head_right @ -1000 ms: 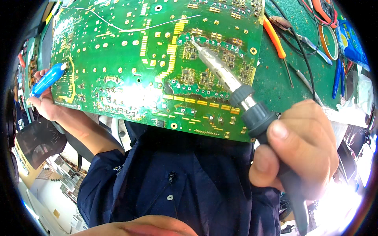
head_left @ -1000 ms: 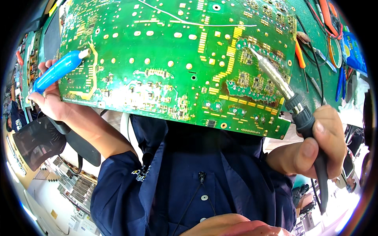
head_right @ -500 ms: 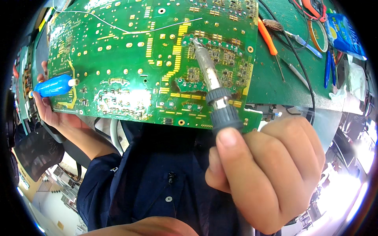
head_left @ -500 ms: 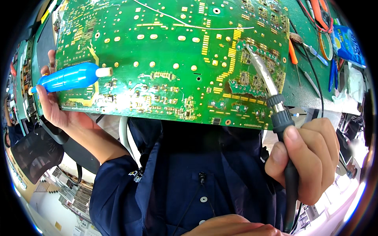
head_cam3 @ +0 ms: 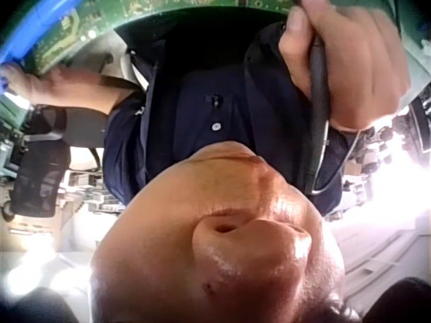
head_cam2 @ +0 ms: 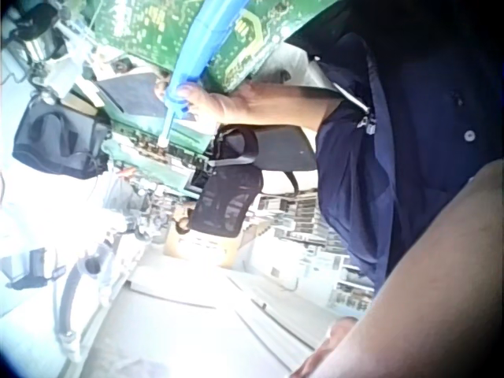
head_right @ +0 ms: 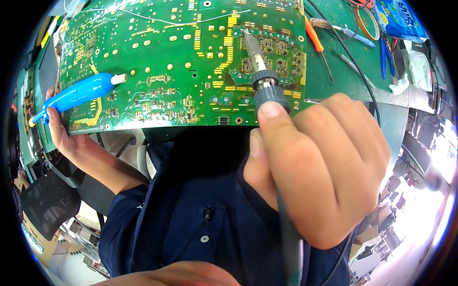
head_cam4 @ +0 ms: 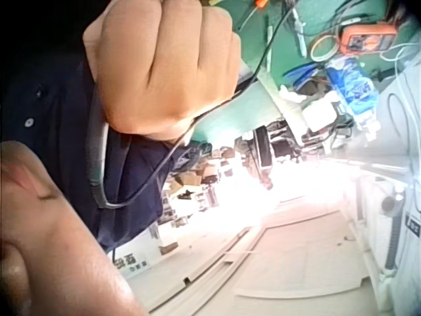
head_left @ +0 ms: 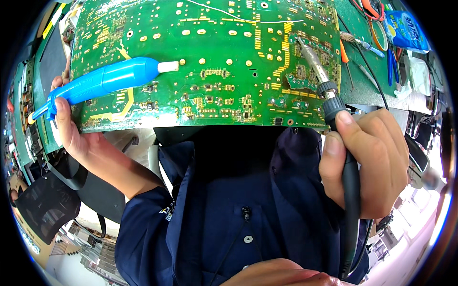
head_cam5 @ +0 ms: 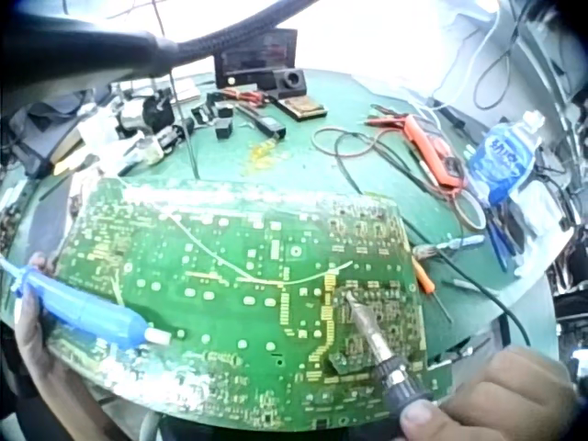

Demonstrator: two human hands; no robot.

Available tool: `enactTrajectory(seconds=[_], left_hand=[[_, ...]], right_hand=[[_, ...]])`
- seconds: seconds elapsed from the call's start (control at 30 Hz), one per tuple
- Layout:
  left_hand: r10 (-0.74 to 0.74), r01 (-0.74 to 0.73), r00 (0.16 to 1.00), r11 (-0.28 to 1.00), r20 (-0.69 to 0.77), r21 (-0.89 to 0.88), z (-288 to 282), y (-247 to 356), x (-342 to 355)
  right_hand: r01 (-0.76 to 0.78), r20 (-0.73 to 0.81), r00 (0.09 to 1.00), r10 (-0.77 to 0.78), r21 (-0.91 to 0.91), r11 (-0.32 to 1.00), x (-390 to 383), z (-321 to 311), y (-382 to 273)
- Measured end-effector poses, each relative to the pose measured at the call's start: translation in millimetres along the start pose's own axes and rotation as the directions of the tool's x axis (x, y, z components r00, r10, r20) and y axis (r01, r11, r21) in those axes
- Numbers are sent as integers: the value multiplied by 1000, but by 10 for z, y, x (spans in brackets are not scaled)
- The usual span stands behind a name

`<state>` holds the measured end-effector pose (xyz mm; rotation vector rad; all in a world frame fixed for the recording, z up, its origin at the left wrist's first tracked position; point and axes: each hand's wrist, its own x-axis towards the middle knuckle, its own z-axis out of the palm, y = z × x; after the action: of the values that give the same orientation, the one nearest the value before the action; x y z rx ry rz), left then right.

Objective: The person uses a soldering iron and a blue solder sucker to remove solder from a large green circuit board, heating the joints and then applying the suction tool to extract the molten solder.

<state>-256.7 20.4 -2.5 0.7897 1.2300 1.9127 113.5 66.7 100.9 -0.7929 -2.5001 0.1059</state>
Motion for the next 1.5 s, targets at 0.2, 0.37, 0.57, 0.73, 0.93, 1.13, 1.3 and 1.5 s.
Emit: enactTrajectory(seconds=[0.2,0.37,0.57,0.73,0.93,1.13,1.3,1.5], left_hand=[[-5,10,998,997,-64,74,-34,13,8],[-31,33,999,998,-29,49,-139,-3,69],[6,-6,1000,999,2,33,31,3,18],[6,-6,1000,1000,29,12,150,5,26],[29,-24,992,999,-122,41,89,-33,-40],[82,-84,996,995,-44,-46,87,117,37],[235,-248,897,969,-374,14,-107,464,-18],[714,-721,629,684,-307,113,-471,735,443]], right_hand=[[-33,52,998,34,-18,999,-13,-1,-63],[-52,63,997,54,-34,998,11,-3,-102],[-119,17,993,119,-13,993,27,28,-139],[-197,19,980,198,-22,980,71,-19,-185],[-248,-2,969,248,-43,968,113,32,-294],[-393,-50,919,391,-43,918,186,-36,-459],[-405,-73,912,403,-17,914,141,-22,-463],[-406,-74,909,411,78,911,95,-10,-389]])
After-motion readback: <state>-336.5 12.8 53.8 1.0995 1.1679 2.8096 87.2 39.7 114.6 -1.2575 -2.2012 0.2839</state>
